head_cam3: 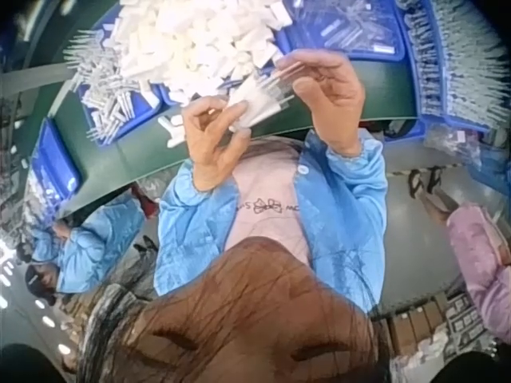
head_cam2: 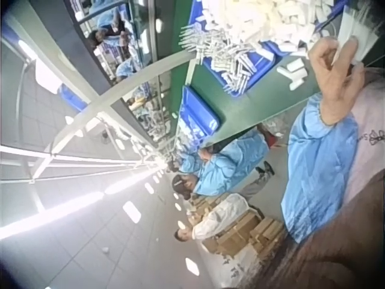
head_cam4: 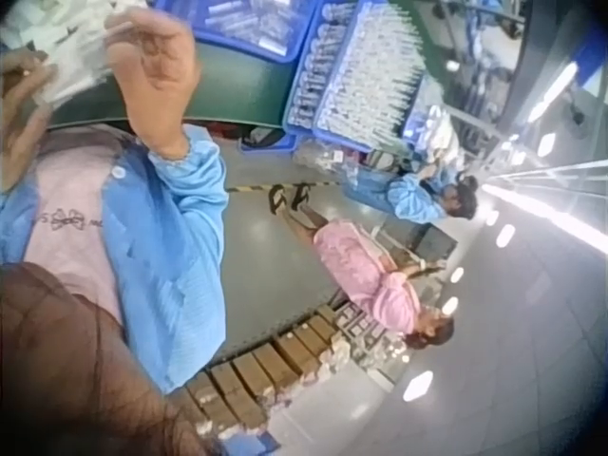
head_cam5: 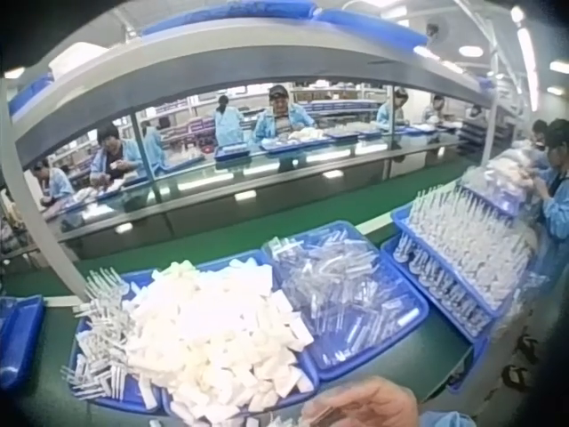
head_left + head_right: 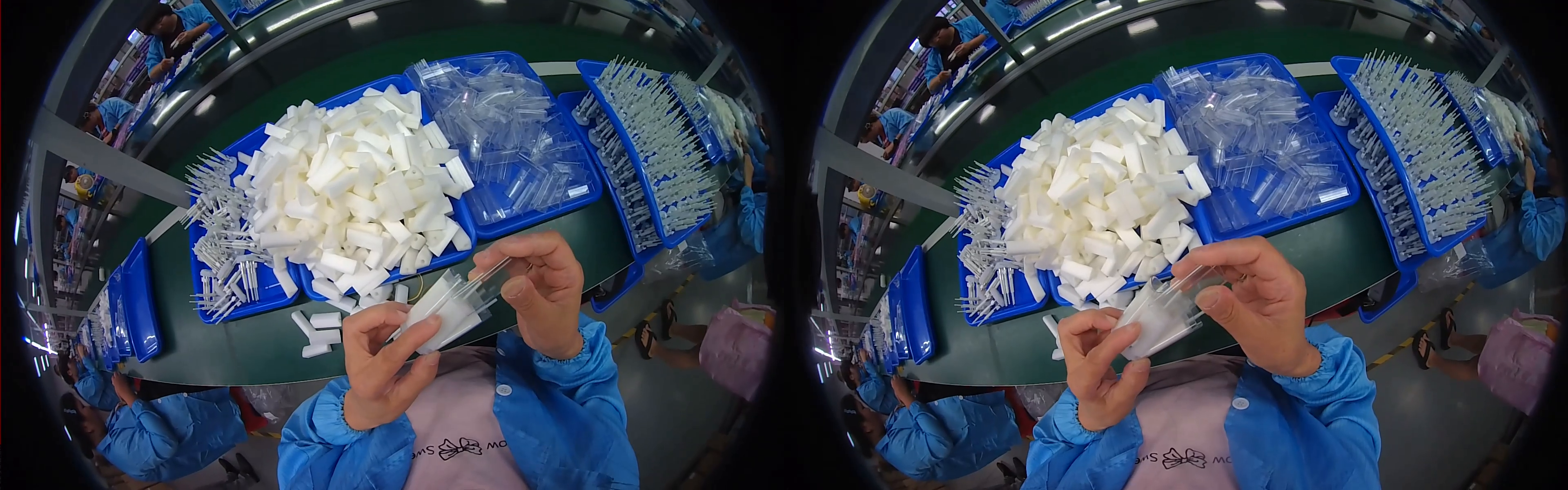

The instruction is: The person assembles small plastic and foam components by hand, inserting multiple white foam inserts into a clear plastic tube, then securing the bundle with a rubber band.

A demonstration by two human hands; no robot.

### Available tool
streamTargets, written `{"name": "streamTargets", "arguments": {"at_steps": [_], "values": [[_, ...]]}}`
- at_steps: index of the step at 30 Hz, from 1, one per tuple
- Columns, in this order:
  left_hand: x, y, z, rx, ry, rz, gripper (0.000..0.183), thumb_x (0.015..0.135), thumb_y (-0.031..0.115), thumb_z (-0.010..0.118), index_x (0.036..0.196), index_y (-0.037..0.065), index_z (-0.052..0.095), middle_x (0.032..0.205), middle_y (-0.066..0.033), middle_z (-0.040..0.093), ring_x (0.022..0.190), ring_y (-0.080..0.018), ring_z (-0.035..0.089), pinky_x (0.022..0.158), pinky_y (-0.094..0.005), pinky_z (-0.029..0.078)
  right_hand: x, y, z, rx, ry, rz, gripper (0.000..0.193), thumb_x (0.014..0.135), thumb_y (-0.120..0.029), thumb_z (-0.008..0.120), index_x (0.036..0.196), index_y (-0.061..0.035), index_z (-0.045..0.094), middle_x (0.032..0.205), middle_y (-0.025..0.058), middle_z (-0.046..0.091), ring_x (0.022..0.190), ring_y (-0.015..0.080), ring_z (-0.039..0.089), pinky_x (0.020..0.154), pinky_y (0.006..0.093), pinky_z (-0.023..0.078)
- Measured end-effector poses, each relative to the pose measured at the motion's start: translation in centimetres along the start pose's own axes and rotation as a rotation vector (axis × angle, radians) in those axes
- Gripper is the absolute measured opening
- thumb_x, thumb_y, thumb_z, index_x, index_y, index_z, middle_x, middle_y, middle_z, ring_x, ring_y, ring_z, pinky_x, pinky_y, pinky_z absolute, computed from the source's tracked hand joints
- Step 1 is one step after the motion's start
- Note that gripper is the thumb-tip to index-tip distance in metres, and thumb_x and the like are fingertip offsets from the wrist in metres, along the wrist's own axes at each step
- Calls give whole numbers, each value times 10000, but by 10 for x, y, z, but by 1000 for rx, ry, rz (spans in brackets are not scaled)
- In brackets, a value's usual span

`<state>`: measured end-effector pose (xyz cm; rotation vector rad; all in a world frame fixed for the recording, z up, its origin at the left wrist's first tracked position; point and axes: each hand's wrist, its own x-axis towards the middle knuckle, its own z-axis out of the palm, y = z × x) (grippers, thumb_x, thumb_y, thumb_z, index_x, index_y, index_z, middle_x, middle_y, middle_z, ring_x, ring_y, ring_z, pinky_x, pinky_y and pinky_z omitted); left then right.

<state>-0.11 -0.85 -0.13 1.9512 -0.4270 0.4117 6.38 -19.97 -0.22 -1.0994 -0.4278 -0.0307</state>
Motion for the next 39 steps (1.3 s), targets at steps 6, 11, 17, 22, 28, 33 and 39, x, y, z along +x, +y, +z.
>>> {"name": "streamTargets", "arguments": {"at_steps": [6, 11, 17, 22, 28, 33, 39], "values": [[2, -3, -2, -105, -35, 32, 402, 692, -28, 683, 1092, -3, 645, 1105, -134, 377, 1026, -270, 499, 825, -322, 519, -2, -1, 0, -11, -18, 23, 298, 869, -90, 633, 1111, 48, 526, 1051, 181, 618, 960, 196, 609, 848, 327, 491], [2, -5, -2, -79, -34, 36, 365, 701, -11, 688, 1063, -17, 652, 1122, -135, 377, 995, -266, 512, 829, -325, 515, -4, 2, 2, -37, -23, 27, 282, 859, -67, 633, 1101, 47, 543, 1059, 181, 618, 981, 209, 602, 868, 333, 473], [-1, -16, 6, -263, 114, -60, 705, 678, -45, 714, 1319, 1, 424, 1187, -146, 380, 987, -250, 544, 841, -361, 515, 6, -1, -7, -290, -60, -14, 254, 851, -130, 640, 1065, 6, 625, 910, 83, 592, 969, 188, 519, 895, 322, 384], [5, -19, 6, -294, 111, -185, 884, 650, -77, 742, 1392, 25, 271, 1248, -156, 372, 1047, -253, 558, 881, -387, 515, 6, -3, -10, -482, -13, -70, 203, 793, -91, 675, 977, -12, 645, 912, 76, 611, 930, 196, 530, 863, 322, 387], [-3, -19, 5, -175, 57, -93, 992, 636, -59, 763, 1433, 48, 182, 1262, -164, 377, 1034, -246, 550, 870, -402, 518, 13, -13, -1, -642, -204, -133, 160, 724, -33, 688, 882, -41, 663, 834, 52, 636, 827, 200, 557, 810, 328, 381], [12, -10, -2, -536, -102, -346, 950, 691, -42, 739, 1448, 44, 171, 1372, -154, 323, 1122, -220, 507, 947, -371, 452, 29, -28, 5, -776, -375, -181, 197, 676, -17, 686, 869, -58, 677, 816, 53, 631, 808, 210, 553, 791, 332, 382], [27, -15, -1, -1221, -341, -801, 691, 875, 119, 623, 1433, 43, 223, 1280, -80, 479, 1140, -157, 489, 956, -309, 401, 39, -25, 1, -929, -552, -165, 343, 667, -144, 731, 987, -44, 657, 939, 82, 603, 901, 254, 540, 835, 369, 380]]}}
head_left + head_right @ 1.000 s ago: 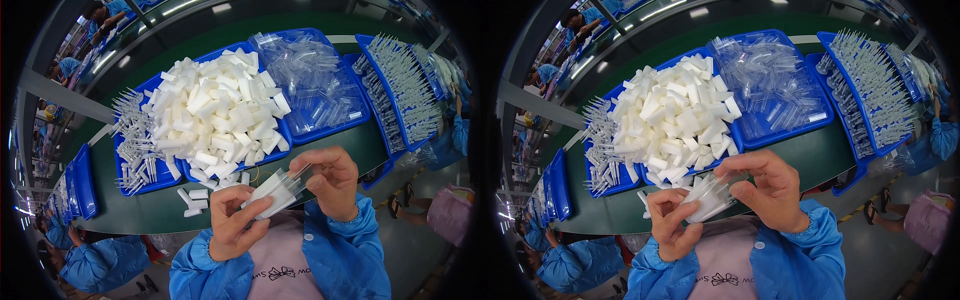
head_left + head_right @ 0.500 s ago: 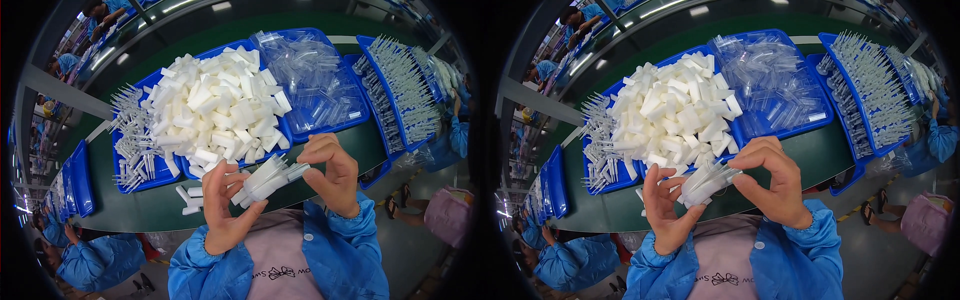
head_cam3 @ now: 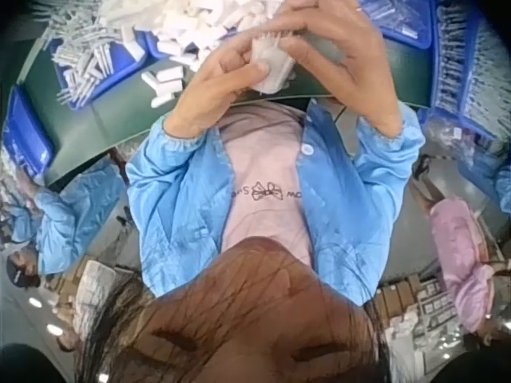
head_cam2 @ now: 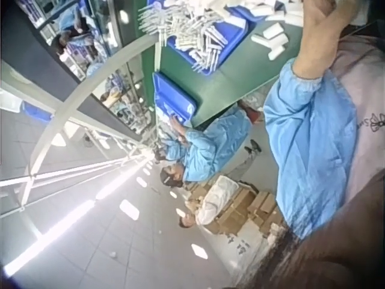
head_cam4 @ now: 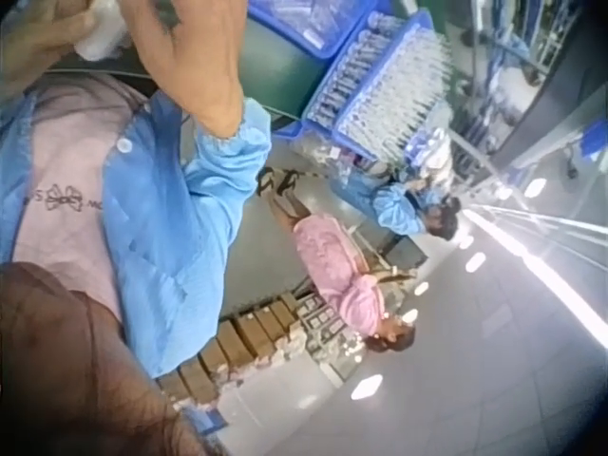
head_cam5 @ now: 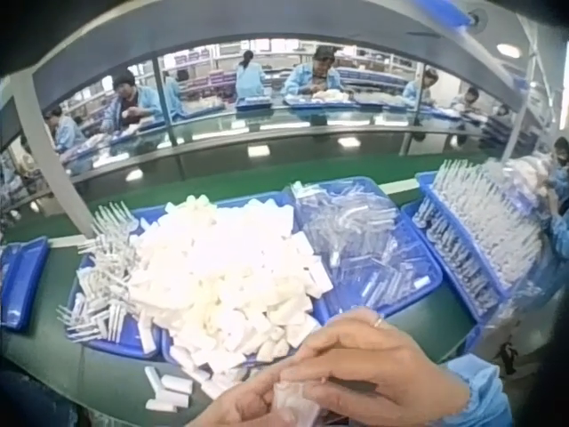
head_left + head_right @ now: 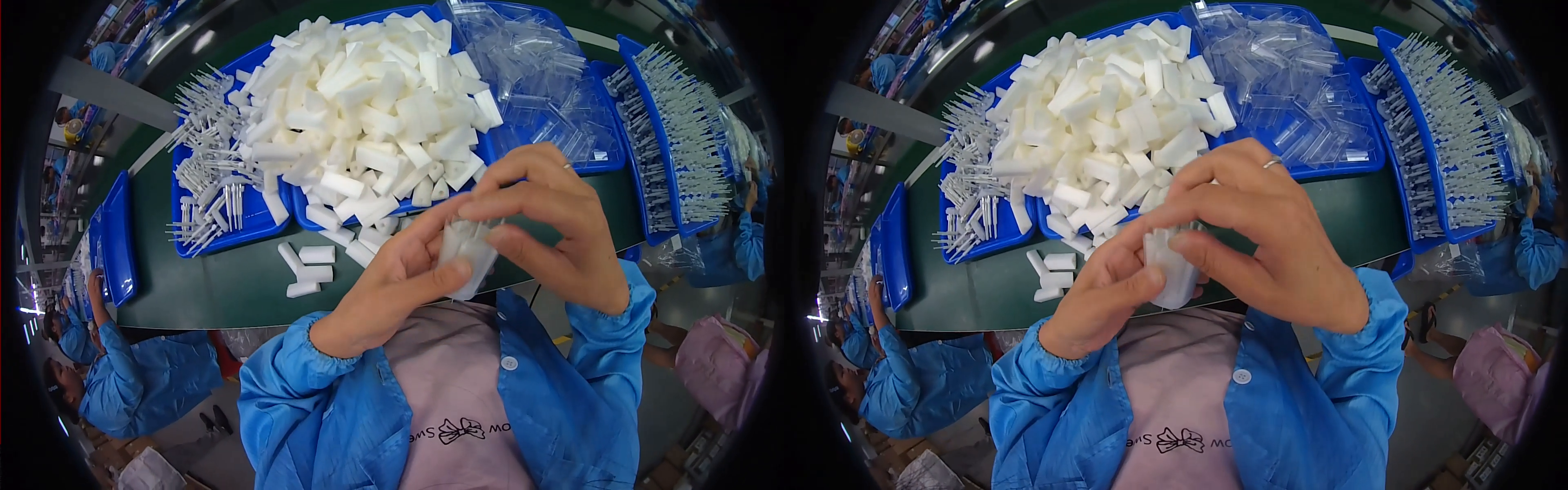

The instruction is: The person assembles small plastic and foam components by hand, inserting multiple white foam inserts into a clear plastic tube, then securing the bundle with a rubber band.

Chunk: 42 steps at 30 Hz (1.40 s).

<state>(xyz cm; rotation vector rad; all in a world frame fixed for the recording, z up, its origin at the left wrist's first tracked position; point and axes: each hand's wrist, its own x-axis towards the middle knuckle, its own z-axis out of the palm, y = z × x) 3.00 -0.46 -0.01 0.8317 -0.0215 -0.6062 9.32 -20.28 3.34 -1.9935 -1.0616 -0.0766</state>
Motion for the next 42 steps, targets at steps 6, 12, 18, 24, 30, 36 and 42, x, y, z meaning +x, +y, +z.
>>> {"name": "streamTargets", "arguments": {"at_steps": [6, 12, 18, 24, 30, 36, 42], "values": [[1, -8, -3, -183, 59, -152, 501, 922, 206, 579, 1345, 55, 358, 1184, -54, 530, 1050, -140, 553, 855, -297, 480, -10, -30, 17, -272, -109, 92, 844, 548, -319, 802, 1274, -44, 473, 1216, 117, 478, 1127, 309, 456, 952, 465, 335], [0, -11, -1, -176, 95, -126, 526, 906, 207, 604, 1349, 81, 351, 1175, -56, 532, 1022, -154, 570, 828, -292, 498, -13, -31, 28, -404, -205, 142, 950, 489, -282, 823, 1314, -50, 413, 1237, 102, 444, 1219, 303, 392, 1015, 498, 271], [0, -20, -11, -221, 99, -100, 579, 867, 218, 659, 1342, 88, 354, 1154, -49, 534, 1043, -159, 552, 869, -317, 475, -17, -24, 43, -391, -61, 85, 806, 493, -263, 802, 1216, -56, 513, 1137, 79, 500, 1166, 281, 452, 1022, 503, 270], [0, -14, -15, -297, -90, -214, 614, 774, 295, 756, 1255, 75, 442, 1141, -45, 537, 1069, -160, 535, 864, -318, 464, -20, -28, 51, -350, -6, 15, 754, 471, -221, 793, 1176, -93, 560, 1063, 50, 538, 1116, 271, 496, 1018, 499, 287], [-5, -13, -21, -236, -16, -141, 634, 754, 224, 763, 1266, 33, 442, 967, -54, 582, 908, -184, 594, 823, -319, 481, -12, -20, 43, -100, -32, 43, 735, 536, -229, 803, 1206, -62, 552, 1167, 88, 543, 1121, 298, 496, 996, 450, 344], [-27, 11, -36, -192, 9, 172, 1022, 719, 340, 791, 1426, -29, 151, 763, -8, 486, 686, -188, 564, 746, -370, 528, -49, 36, 44, 63, -21, 144, 434, 652, -85, 755, 1059, -47, 608, 1131, 74, 584, 1014, 241, 552, 805, 333, 434], [-49, 14, -48, -193, 260, 353, 832, 677, 282, 811, 1320, -3, 366, 799, -19, 465, 644, -160, 526, 550, -298, 470, -45, 43, 96, -371, 110, 203, 157, 715, -101, 695, 808, -75, 571, 783, 58, 500, 707, 248, 493, 606, 362, 386]]}}
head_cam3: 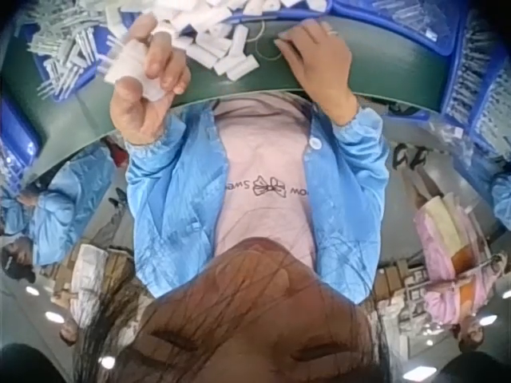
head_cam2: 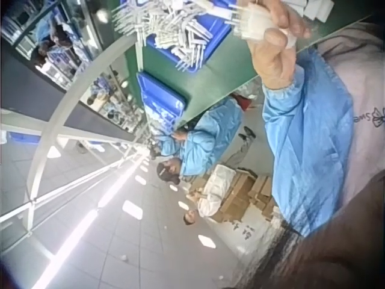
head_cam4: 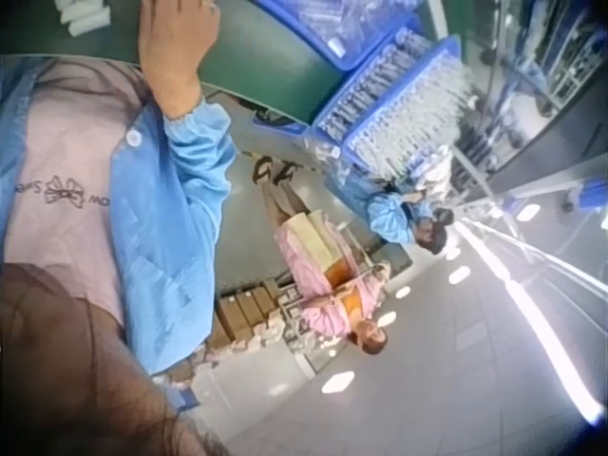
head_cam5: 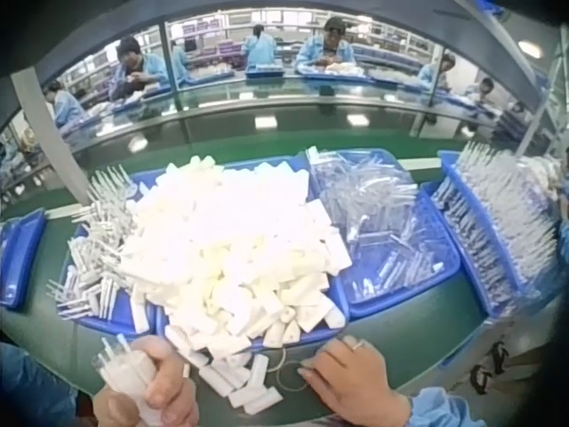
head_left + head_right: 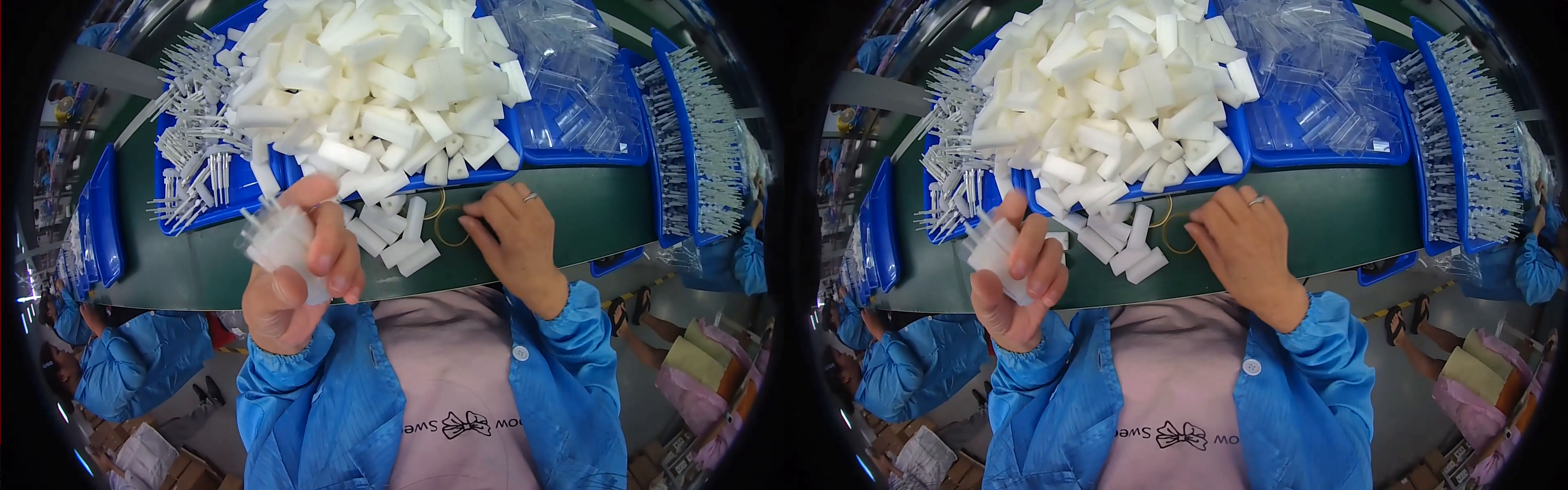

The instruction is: The person assembles small plastic and foam components by hand, inserting multiple white foam inserts into a clear plastic tube, then securing the bundle with a rubber band.

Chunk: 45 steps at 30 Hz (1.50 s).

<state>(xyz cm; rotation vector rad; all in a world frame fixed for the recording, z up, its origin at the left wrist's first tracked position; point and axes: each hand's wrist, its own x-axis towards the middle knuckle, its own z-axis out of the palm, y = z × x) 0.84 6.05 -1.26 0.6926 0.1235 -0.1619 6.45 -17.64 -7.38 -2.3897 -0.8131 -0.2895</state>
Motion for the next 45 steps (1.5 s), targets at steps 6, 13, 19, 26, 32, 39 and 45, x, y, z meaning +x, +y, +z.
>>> {"name": "streamTargets", "arguments": {"at_steps": [6, 13, 19, 26, 32, 39, 45], "values": [[-2, -14, 7, 321, -10, 133, 404, 671, 61, 780, 967, 76, 506, 827, -54, 552, 703, -157, 575, 591, -270, 477, 1, 0, 8, 93, 28, 66, 109, 760, -40, 641, 822, -65, 556, 789, 66, 520, 718, 256, 516, 632, 354, 400], [0, -48, 28, 1024, -78, 18, 660, 651, 55, 809, 1234, 39, 501, 793, -26, 625, 705, -104, 584, 681, -218, 467, -1, -25, -24, 616, 94, 281, 81, 790, 18, 589, 837, -40, 557, 777, 80, 563, 680, 243, 523, 636, 325, 398], [10, -59, 22, 790, -227, -43, 524, 676, 99, 794, 1127, 58, 530, 844, -38, 616, 786, -139, 603, 716, -260, 470, -11, -42, -40, 1250, 13, 400, 199, 875, -9, 554, 1068, -29, 512, 780, 87, 563, 590, 122, 507, 555, 238, 408], [5, -57, 31, 1457, -359, 85, 341, 642, 91, 658, 955, 94, 523, 799, -77, 599, 712, -315, 591, 547, -411, 447, 10, -29, -63, 1684, -233, 623, 439, 923, -150, 527, 1316, -25, 376, 899, 103, 601, 546, 53, 465, 498, 198, 390], [30, -51, 39, 1279, -348, -36, 279, 669, 137, 711, 892, 98, 550, 717, -89, 587, 694, -308, 599, 555, -368, 453, -12, -88, -50, 154, -28, -330, 331, 777, -66, 578, 1104, -89, 623, 943, 97, 649, 530, 76, 476, 461, 213, 333], [8, -37, 16, 456, -380, -159, 353, 619, 20, 797, 853, 56, 535, 759, -25, 569, 690, -101, 561, 624, -226, 435, -20, -64, -69, 113, -23, -356, 268, 674, -68, 660, 940, -85, 636, 828, 66, 620, 543, 157, 477, 497, 288, 377], [13, -51, 17, -310, -293, -320, 374, 815, 391, 598, 852, 39, 479, 649, -83, 544, 554, -158, 525, 493, -265, 424, -35, -42, -57, 413, -147, -280, 184, 588, -120, 748, 678, -61, 598, 697, 58, 547, 760, 281, 594, 668, 377, 484]]}}
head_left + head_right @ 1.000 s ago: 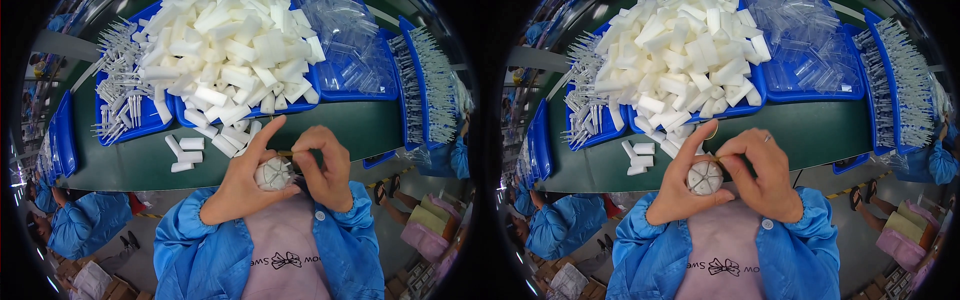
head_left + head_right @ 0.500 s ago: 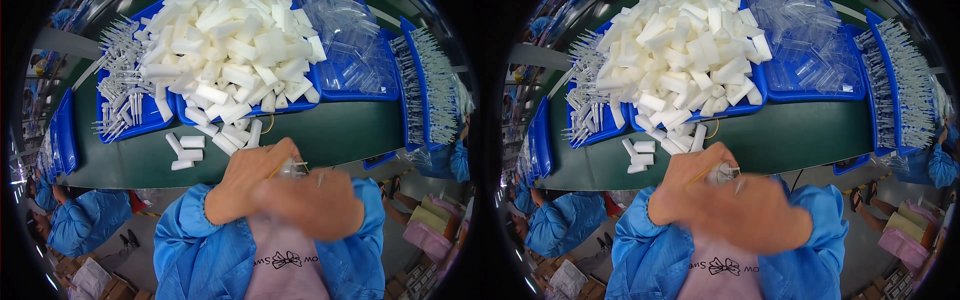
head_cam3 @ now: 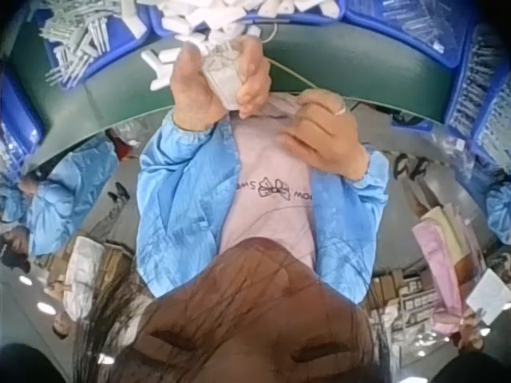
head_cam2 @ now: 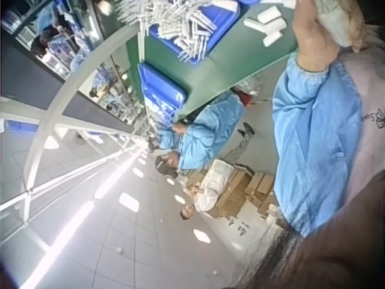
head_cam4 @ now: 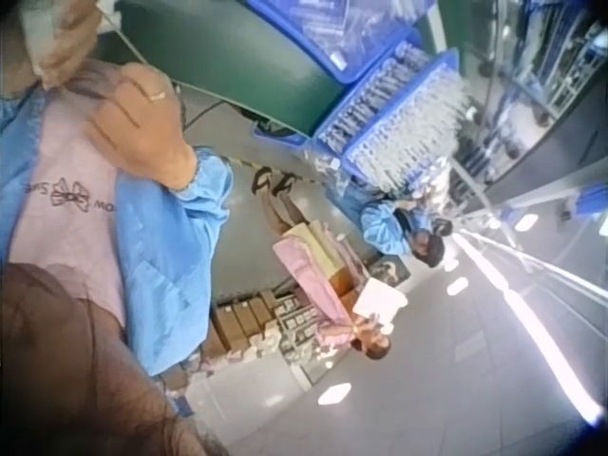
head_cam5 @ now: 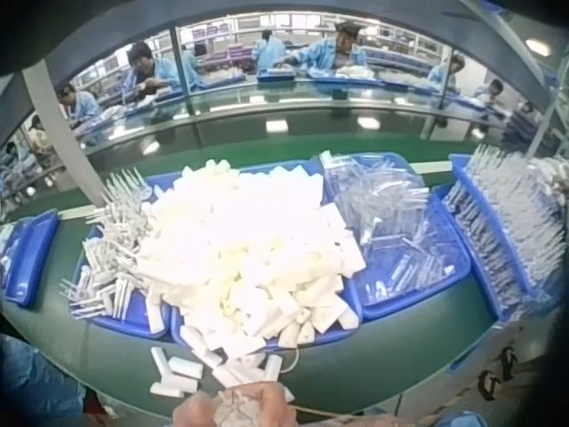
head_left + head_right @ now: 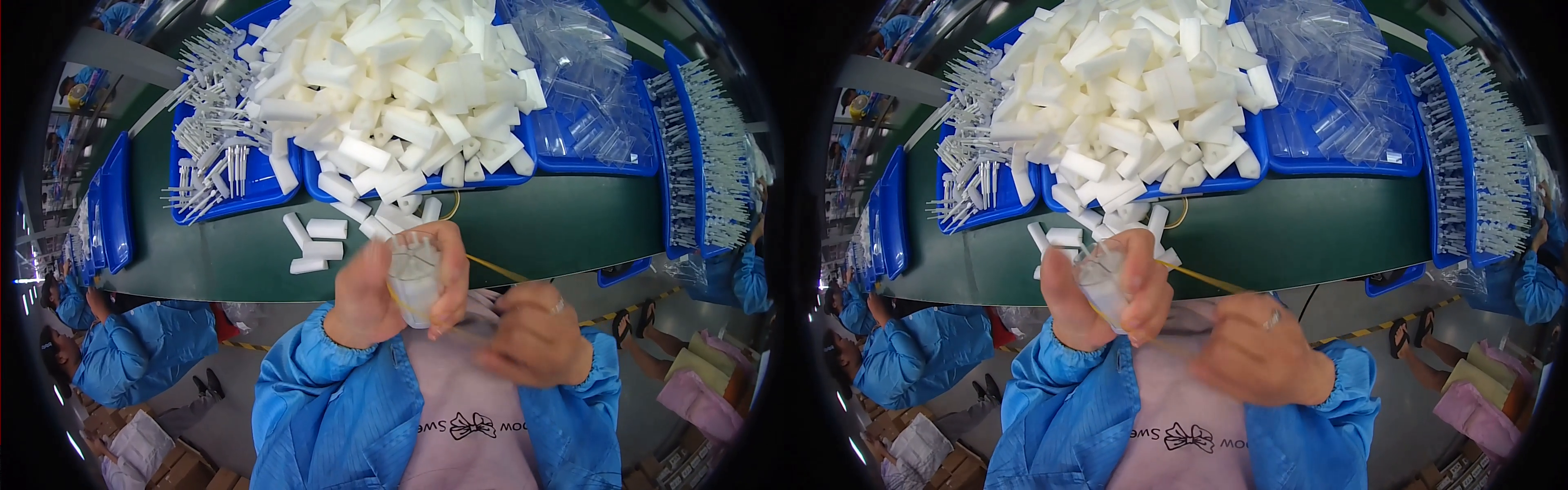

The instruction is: The person assembles small plastic and foam components by hand, inserting multiple white foam inserts into a clear plastic tube, then securing the bundle with a rubber band.

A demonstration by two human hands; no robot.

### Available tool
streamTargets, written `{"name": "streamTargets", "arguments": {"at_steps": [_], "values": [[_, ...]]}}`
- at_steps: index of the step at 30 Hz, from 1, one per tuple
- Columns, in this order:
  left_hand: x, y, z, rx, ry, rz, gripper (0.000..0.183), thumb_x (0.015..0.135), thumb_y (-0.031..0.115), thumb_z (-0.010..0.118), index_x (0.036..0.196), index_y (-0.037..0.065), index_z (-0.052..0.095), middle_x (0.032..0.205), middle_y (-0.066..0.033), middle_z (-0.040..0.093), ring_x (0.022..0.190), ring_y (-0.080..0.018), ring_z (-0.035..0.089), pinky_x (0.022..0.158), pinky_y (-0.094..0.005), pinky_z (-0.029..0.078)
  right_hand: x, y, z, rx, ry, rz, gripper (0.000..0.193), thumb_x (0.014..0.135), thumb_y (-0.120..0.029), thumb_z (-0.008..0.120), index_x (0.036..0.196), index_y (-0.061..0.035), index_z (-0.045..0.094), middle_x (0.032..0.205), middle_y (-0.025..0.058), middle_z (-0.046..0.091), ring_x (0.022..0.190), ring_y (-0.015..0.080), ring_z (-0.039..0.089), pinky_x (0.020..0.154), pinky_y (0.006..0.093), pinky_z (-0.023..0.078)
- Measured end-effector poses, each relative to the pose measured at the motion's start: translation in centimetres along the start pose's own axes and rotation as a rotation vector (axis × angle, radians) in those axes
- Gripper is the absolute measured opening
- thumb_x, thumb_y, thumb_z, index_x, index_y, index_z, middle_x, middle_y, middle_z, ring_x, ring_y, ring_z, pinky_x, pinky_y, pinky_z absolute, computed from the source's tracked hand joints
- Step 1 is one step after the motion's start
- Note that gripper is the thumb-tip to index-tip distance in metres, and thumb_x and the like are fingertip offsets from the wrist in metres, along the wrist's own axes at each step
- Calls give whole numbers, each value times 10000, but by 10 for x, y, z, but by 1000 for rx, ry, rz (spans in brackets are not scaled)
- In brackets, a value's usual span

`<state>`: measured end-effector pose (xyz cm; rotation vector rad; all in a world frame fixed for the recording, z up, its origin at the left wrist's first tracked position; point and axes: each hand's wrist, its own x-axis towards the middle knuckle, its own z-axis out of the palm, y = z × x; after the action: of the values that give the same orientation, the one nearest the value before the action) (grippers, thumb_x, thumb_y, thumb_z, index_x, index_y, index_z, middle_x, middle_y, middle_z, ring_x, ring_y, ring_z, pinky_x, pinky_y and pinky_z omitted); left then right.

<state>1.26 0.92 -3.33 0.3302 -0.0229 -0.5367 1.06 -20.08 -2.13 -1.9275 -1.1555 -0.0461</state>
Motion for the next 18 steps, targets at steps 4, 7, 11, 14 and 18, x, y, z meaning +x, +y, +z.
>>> {"name": "streamTargets", "arguments": {"at_steps": [4, 7, 11, 14, 18], "values": [[1, 2, 0, -60, 20, -55, 406, 801, 437, 504, 804, 31, 488, 603, -122, 538, 511, -205, 513, 444, -309, 404, -17, -6, -15, 709, 114, -174, 176, 693, -128, 740, 599, -42, 617, 693, 73, 585, 867, 316, 626, 789, 444, 503], [-3, -2, 1, 46, -8, -43, 387, 776, 407, 529, 823, 25, 497, 608, -124, 546, 500, -199, 508, 440, -307, 401, -18, 9, -4, 1396, 88, -220, 90, 769, -87, 676, 800, -3, 673, 783, 125, 634, 887, 341, 629, 820, 456, 515], [0, -1, 18, 347, 53, -62, 647, 797, 547, 524, 1082, -33, 515, 617, -112, 564, 508, -151, 514, 453, -261, 393, -24, 5, 6, 1878, 271, 114, 317, 809, -29, 603, 1125, -2, 609, 1091, 188, 603, 863, 327, 626, 748, 399, 554], [4, -6, 22, 568, 72, 27, 940, 772, 732, 460, 1291, -50, 408, 623, -99, 576, 512, -130, 528, 458, -244, 382, -19, 9, 13, 2058, 350, 533, 494, 844, 7, 532, 1328, -53, 457, 1331, 201, 432, 824, 279, 619, 629, 319, 569], [2, -7, 7, 1388, 182, 250, 984, 807, 756, 362, 1388, -38, 308, 602, -92, 569, 491, -215, 560, 457, -305, 403, -1, 18, 18, 1455, 224, 599, 565, 777, 16, 634, 1314, -84, 486, 1363, 151, 387, 805, 204, 610, 563, 264, 545]]}}
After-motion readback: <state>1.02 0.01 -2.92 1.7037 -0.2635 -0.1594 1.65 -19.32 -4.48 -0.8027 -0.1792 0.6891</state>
